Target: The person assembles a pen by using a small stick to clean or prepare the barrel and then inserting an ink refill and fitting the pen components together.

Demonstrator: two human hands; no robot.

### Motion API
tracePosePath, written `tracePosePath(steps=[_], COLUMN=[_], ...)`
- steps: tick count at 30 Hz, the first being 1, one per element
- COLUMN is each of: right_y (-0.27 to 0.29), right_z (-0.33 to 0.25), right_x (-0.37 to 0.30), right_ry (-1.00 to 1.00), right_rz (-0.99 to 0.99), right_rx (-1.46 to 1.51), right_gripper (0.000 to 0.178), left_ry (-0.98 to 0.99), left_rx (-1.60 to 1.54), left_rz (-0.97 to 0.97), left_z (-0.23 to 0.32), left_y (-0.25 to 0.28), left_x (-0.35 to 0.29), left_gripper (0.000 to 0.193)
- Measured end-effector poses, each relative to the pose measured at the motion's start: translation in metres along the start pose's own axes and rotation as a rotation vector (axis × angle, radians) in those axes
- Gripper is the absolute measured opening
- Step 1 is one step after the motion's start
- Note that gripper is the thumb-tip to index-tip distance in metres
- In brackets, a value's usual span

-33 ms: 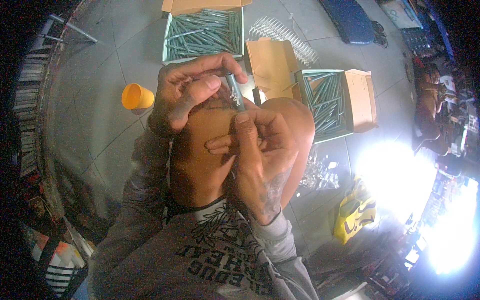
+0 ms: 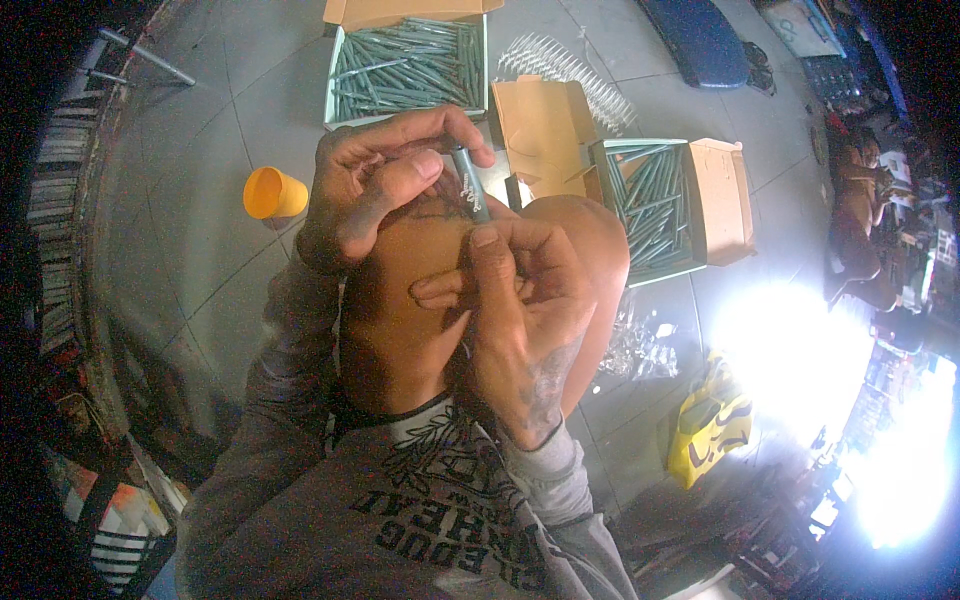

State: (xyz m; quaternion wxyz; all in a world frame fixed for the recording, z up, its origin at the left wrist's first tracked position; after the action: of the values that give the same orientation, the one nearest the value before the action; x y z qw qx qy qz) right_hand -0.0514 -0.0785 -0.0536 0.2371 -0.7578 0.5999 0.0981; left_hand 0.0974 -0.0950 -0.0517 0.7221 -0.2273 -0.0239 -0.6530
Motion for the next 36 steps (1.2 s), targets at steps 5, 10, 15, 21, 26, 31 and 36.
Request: tracePosePath(steps=[5, 10, 15, 21, 26, 31, 36], right_y=[0.007, 0.008, 0.023, 0.032, 0.040, 0.045, 0.065], right_z=[-0.011, -0.072, -0.070, -0.073, -0.070, -0.081, -0.097], right_x=[-0.006, -0.082, -0.074, -0.073, -0.072, -0.068, -0.033], right_ry=[0.134, 1.235, 1.734, 1.811, 1.833, 1.708, 1.023], right_rz=[0.059, -0.036, -0.317, -0.230, -0.132, -0.165, 0.053], right_rx=[-0.248, -1.183, -1.156, -1.056, -0.952, -0.901, -0.452], right_gripper=[0.020, 0.023, 0.028, 0.029, 0.026, 0.032, 0.017], left_ry=[0.142, 0.026, 0.032, 0.059, 0.073, 0.084, 0.117], left_rx=[-0.012, 0.031, 0.048, 0.086, 0.114, 0.116, 0.061], left_rz=[0.015, -0.022, -0.041, -0.028, -0.026, -0.045, -0.075], left_z=[0.003, 0.001, -0.004, -0.004, -0.006, -0.006, -0.007], left_y=[-0.001, -0.007, -0.006, -0.004, -0.004, -0.008, -0.022], left_x=[0.000, 0.003, 0.005, 0.003, 0.002, 0.004, 0.018], left_gripper=[0.030, 0.018, 0.017, 0.021, 0.022, 0.025, 0.031])
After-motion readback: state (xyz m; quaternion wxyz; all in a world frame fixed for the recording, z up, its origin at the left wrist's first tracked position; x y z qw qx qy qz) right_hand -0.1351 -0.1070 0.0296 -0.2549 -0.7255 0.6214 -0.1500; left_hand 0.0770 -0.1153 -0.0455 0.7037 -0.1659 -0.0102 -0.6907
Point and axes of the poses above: each hand's wrist, its own x-axis towards the middle knuckle, its own y-axis out of the back of the hand, z = x × y, the point moved 9 cm from there along x, towards the middle knuckle, and after that the axes turned 9 degrees about -y, right-handed, at the moved point
